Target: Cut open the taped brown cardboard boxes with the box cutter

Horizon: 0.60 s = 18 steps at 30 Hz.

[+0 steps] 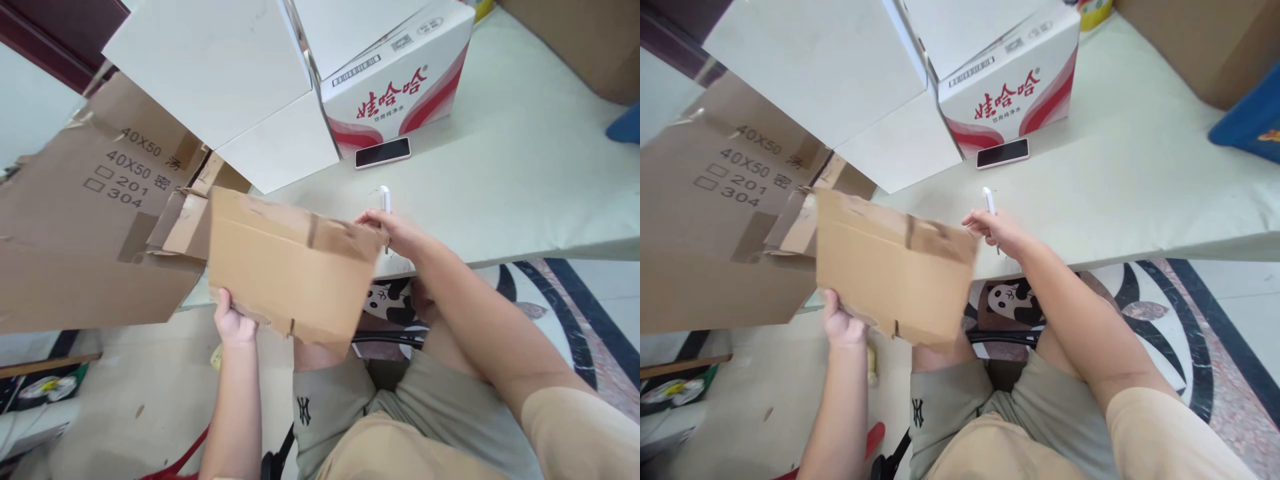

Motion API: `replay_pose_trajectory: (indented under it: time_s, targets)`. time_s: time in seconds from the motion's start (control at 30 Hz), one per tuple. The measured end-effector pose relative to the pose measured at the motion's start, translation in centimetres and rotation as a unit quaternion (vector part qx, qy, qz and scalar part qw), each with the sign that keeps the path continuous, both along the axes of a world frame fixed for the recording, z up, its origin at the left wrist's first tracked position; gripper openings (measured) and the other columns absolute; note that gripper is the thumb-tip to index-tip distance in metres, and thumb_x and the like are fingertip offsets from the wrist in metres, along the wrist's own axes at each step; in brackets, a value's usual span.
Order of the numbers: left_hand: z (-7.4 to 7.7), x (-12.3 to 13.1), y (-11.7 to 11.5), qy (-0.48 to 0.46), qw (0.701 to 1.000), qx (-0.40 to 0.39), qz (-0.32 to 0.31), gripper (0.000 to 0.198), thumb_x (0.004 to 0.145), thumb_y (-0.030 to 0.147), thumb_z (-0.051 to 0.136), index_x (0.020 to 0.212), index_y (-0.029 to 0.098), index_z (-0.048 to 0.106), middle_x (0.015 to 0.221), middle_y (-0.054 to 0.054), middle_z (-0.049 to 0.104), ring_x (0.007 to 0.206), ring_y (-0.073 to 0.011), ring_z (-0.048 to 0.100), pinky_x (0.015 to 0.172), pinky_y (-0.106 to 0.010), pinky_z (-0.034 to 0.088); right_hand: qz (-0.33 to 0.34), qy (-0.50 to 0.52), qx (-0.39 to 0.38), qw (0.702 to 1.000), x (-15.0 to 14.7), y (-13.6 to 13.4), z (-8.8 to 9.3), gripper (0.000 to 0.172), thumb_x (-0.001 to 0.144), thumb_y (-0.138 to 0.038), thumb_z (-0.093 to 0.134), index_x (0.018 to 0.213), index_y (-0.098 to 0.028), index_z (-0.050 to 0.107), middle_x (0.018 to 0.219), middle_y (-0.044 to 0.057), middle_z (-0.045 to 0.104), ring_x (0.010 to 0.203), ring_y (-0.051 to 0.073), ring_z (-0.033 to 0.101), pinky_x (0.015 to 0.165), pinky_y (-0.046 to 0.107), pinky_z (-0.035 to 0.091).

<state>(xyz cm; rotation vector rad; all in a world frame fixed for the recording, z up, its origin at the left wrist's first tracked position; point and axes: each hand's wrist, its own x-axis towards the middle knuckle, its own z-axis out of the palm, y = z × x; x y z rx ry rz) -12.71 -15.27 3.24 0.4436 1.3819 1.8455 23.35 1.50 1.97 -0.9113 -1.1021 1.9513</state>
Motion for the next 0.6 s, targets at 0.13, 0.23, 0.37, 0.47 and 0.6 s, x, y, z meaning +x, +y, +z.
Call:
replay_pose_trajectory:
  time_s: [0.13, 0.23, 0.37, 0.47, 0.6]
  targets:
    - [0.7, 0.4, 2.3, 0.007, 0.998, 0.011, 0.063, 0.041, 0.099, 0.052, 0.059, 0.125, 0.023, 0.070, 0.121, -0.008, 0.080, 0.131, -0.0221, 0.068, 0.117, -0.036, 0.050, 0.101, 0.046, 0.019, 0.994, -0.3, -0.9, 0.4, 0.056, 0.074, -0.068, 0.073, 0.102, -0.021, 0.070, 0.113, 0.014, 0.076, 0.095, 0.022, 0.073, 0.045, 0.023, 0.018]
    - [0.7, 2.6, 4.6, -0.042, 0.996, -0.003, 0.073, 0.036, 0.103, 0.045, 0.053, 0.123, 0.022, 0.071, 0.117, -0.009, 0.080, 0.127, -0.0210, 0.070, 0.118, -0.038, 0.049, 0.099, 0.032, 0.024, 0.994, -1.7, -2.0, 0.3, 0.057, 0.064, -0.065, 0.083, 0.096, -0.021, 0.065, 0.099, 0.011, 0.073, 0.081, 0.019, 0.067, 0.045, 0.022, 0.022]
    - [0.3, 5.0, 8.3, -0.026, 0.999, 0.032, 0.006, 0.034, 0.101, 0.048, 0.057, 0.117, 0.022, 0.072, 0.114, -0.009, 0.079, 0.122, -0.0220, 0.071, 0.113, -0.037, 0.052, -0.010, -0.013, -0.031, 0.999, -2.5, -1.9, 0.0, 0.057, 0.061, -0.053, 0.088, 0.103, -0.022, 0.064, 0.096, 0.010, 0.073, 0.084, 0.022, 0.067, 0.053, 0.027, 0.046]
    - [-0.9, 5.4, 10.9, 0.048, 0.998, 0.015, -0.035, 0.043, 0.096, 0.060, 0.055, 0.117, 0.025, 0.070, 0.117, -0.010, 0.077, 0.124, -0.0256, 0.070, 0.113, -0.042, 0.051, -0.110, 0.003, -0.040, 0.993, -1.5, -1.1, 0.1, 0.062, 0.064, -0.053, 0.085, 0.114, -0.022, 0.064, 0.117, 0.014, 0.074, 0.111, 0.031, 0.070, 0.073, 0.036, 0.061]
    - [-4.3, 6.2, 12.7, 0.359, 0.921, -0.136, -0.068, 0.046, 0.095, 0.055, 0.055, 0.124, 0.022, 0.068, 0.136, -0.016, 0.070, 0.141, -0.0296, 0.059, 0.125, -0.048, 0.037, -0.307, -0.073, 0.111, 0.942, 1.9, 0.7, -0.5, 0.056, 0.085, -0.065, 0.062, 0.122, -0.023, 0.058, 0.127, 0.016, 0.069, 0.126, 0.033, 0.065, 0.081, 0.042, 0.062]
